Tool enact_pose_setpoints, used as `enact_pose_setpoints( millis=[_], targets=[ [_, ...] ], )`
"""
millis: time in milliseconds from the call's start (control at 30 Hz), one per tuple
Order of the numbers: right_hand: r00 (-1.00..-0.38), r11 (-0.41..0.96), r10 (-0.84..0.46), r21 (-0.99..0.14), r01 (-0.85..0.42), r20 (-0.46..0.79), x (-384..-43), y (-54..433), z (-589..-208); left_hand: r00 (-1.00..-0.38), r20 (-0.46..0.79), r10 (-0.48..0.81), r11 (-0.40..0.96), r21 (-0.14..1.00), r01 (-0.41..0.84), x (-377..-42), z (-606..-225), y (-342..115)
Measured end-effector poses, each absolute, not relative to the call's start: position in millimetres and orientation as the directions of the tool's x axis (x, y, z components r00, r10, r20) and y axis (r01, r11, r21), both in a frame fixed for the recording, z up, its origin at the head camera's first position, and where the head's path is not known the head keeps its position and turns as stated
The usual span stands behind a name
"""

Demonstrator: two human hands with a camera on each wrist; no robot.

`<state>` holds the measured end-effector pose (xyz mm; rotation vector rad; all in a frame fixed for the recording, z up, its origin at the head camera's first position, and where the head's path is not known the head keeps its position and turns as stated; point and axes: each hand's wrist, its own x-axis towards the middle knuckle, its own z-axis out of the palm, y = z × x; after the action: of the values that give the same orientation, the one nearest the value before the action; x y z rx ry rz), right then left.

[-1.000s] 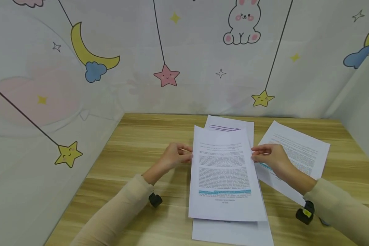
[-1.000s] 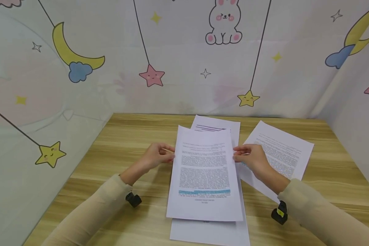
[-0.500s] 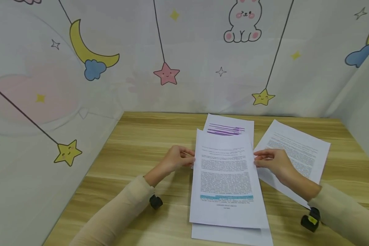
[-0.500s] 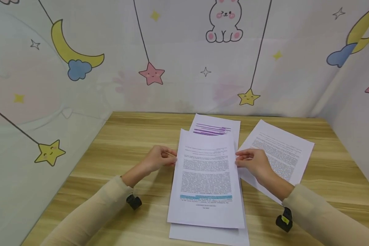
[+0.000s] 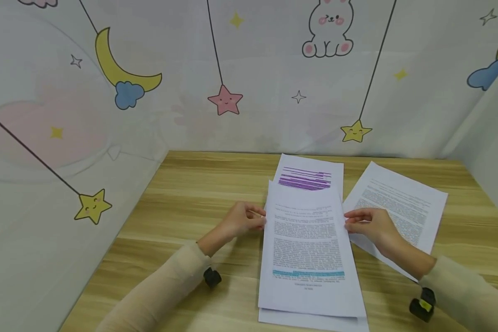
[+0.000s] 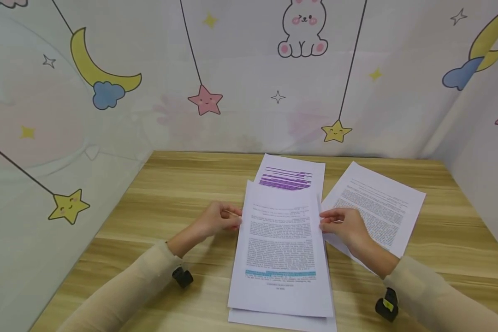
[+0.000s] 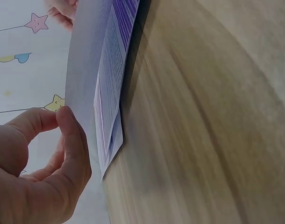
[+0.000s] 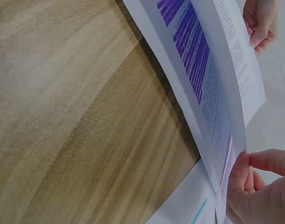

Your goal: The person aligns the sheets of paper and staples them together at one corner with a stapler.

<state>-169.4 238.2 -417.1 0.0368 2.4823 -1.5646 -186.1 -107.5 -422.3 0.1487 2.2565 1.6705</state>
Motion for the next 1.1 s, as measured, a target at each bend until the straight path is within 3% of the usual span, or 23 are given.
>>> enact_pose_setpoints(
  millis=[1100],
  targets=[
    [-0.967,0.397,-0.118,-0.903,0.164,-0.227,-161.5,241.8,-428.3,-0.926,-0.247,0.284,0.374,0.918,-0.131,-180.5,-436.9,-104.5]
  ],
)
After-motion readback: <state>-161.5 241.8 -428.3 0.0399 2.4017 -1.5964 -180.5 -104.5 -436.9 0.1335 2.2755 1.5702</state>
